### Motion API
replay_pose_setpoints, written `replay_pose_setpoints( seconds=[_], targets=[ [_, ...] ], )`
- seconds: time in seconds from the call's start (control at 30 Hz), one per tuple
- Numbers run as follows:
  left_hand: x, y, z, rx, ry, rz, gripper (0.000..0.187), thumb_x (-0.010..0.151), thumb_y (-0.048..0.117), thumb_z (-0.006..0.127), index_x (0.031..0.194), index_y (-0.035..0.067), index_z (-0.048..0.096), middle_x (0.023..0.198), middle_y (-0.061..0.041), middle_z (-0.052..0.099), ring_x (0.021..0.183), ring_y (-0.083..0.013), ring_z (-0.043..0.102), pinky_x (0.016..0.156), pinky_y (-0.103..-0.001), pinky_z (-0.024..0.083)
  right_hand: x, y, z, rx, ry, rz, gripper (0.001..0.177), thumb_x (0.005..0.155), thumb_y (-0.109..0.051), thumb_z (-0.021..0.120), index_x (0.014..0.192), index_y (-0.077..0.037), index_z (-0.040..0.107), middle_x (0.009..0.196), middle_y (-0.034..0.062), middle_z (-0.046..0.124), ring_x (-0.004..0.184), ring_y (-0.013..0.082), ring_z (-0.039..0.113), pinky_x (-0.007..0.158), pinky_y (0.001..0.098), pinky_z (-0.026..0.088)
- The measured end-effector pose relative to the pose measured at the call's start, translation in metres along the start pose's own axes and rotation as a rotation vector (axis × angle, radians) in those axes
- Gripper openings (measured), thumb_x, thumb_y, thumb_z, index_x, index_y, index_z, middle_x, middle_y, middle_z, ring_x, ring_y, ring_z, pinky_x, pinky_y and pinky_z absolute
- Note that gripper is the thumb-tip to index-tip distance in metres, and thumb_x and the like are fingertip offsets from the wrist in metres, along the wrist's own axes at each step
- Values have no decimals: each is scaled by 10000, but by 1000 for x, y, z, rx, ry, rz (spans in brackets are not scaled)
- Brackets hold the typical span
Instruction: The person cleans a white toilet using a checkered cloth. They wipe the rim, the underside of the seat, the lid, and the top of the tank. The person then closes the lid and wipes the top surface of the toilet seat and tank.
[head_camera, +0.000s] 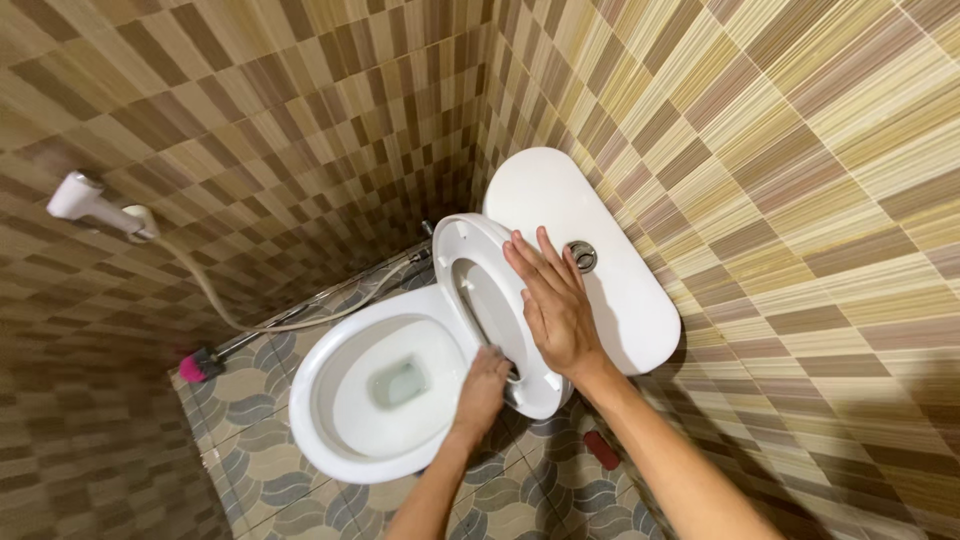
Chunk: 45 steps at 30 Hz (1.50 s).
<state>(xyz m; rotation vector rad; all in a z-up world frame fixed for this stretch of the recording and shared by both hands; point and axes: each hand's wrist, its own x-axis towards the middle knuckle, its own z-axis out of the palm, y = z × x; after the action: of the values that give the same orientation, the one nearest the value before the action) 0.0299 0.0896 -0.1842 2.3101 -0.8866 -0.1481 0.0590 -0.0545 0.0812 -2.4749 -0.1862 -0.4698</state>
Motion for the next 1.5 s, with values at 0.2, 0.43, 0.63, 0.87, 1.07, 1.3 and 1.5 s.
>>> replay_pose_setpoints(
  seconds=[0.2, 0.43, 0.63, 0.87, 1.07, 1.3, 1.5],
  targets=[
    [-10, 86, -62, -609, 26, -423, 329, 928, -26, 530, 1230, 8, 658, 1043, -207, 689, 960, -349, 671, 887, -410, 521, -2, -2, 1, -20, 3, 16, 546, 1017, -112, 401, 1560, -151, 455, 1642, 56, 422, 1574, 336, 263, 1266, 585, 171],
    [53, 113, -86, -1113, 444, -579, 223, 991, 43, 579, 1169, -68, 653, 918, -134, 690, 817, -215, 574, 737, -362, 484, -3, 0, 1, -34, 24, -3, 556, 1000, -111, 404, 1550, -150, 473, 1636, 48, 430, 1564, 338, 280, 1258, 577, 189],
    [145, 70, -83, -1485, 557, -979, 335, 1052, 222, 490, 1220, -43, 608, 1115, -160, 669, 959, -258, 637, 808, -421, 536, -1, 0, 1, -38, 33, -12, 549, 1003, -121, 412, 1547, -146, 472, 1630, 53, 434, 1551, 341, 298, 1246, 571, 201],
    [188, 19, -77, -1723, 658, -977, 398, 1062, 269, 407, 1286, -30, 544, 1188, -194, 671, 1064, -322, 682, 870, -441, 568, -3, 0, 2, -29, 21, 25, 527, 1020, -150, 403, 1541, -151, 487, 1621, 45, 457, 1551, 338, 314, 1261, 572, 193],
    [118, 70, -44, -1085, 556, -628, 531, 1086, 327, 413, 1390, -99, 508, 1347, -241, 630, 1260, -317, 607, 1097, -377, 436, -3, 1, 3, -23, 35, 1, 512, 1045, -184, 369, 1543, -148, 480, 1626, 51, 441, 1550, 353, 299, 1255, 575, 184],
    [34, 98, -9, -1197, 329, -585, 624, 1035, 299, 423, 1551, -29, 298, 1533, -187, 438, 1422, -271, 478, 1150, -341, 368, -3, 1, 4, -22, 30, 20, 528, 1027, -165, 377, 1545, -156, 476, 1624, 51, 449, 1548, 348, 307, 1253, 571, 189],
    [67, 99, -27, -1100, 512, -537, 542, 1099, 288, 458, 1489, -83, 393, 1510, -205, 476, 1395, -259, 455, 1161, -342, 321, -2, 3, 3, -27, 29, 13, 512, 1038, -171, 378, 1538, -154, 483, 1618, 51, 458, 1547, 344, 317, 1253, 566, 194]
  ],
)
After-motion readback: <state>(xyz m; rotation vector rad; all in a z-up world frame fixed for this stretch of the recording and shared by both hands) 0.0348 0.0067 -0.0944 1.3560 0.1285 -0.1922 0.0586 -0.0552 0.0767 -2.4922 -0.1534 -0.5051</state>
